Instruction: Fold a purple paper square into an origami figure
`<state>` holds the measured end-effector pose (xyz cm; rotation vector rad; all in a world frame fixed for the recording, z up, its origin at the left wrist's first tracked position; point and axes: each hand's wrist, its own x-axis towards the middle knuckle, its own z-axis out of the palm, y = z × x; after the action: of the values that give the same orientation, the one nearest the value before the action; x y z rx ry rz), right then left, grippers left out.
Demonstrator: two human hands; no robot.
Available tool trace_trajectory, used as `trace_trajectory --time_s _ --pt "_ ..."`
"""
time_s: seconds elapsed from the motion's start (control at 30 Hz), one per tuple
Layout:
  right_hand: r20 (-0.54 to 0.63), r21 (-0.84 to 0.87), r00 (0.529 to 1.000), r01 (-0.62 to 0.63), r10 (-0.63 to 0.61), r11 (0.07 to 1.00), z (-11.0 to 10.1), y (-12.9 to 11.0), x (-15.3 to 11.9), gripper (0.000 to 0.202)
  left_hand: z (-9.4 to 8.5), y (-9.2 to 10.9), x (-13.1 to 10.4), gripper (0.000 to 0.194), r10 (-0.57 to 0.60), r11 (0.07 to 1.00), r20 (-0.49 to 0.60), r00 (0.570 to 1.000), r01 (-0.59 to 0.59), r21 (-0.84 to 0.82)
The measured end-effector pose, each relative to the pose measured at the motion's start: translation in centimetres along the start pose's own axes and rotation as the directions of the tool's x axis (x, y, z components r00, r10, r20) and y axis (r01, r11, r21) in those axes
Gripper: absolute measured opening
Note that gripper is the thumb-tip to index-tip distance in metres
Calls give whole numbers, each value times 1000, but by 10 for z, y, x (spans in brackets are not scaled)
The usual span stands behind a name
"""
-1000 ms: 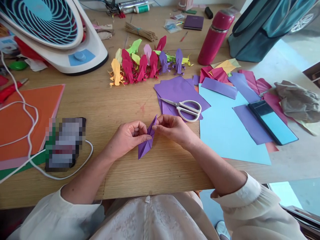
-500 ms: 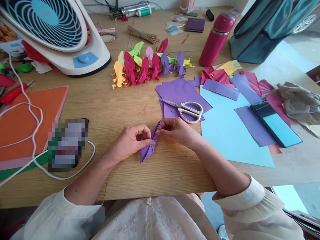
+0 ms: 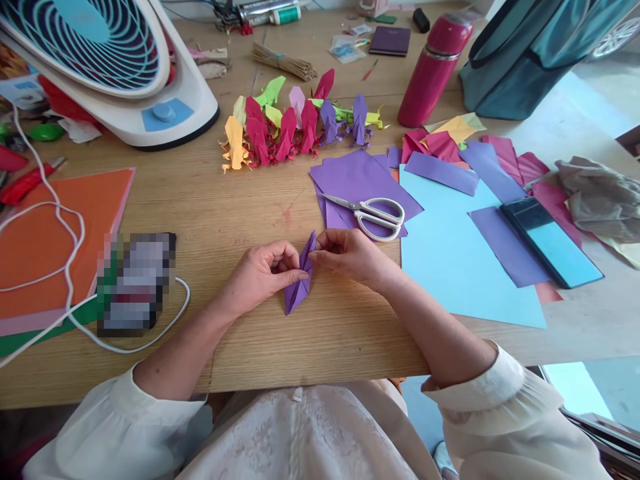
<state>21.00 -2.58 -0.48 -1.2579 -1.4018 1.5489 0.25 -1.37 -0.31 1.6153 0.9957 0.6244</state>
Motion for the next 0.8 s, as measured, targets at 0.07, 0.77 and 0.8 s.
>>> trace_trajectory --time_s 0.07,0.77,0.8 --pt "-30 32 999 13 -12 999 2 -2 -1 35 -2 0 2 28 -11 998 -69 998 6 -62" --pt "-124 -137 991 32 -50 990 22 -3 -7 40 -2 -2 3 30 -167 903 7 986 156 -401" --pt "-120 -132 991 34 -50 991 21 -2 -7 40 -2 -1 3 29 -160 915 2 987 149 -375"
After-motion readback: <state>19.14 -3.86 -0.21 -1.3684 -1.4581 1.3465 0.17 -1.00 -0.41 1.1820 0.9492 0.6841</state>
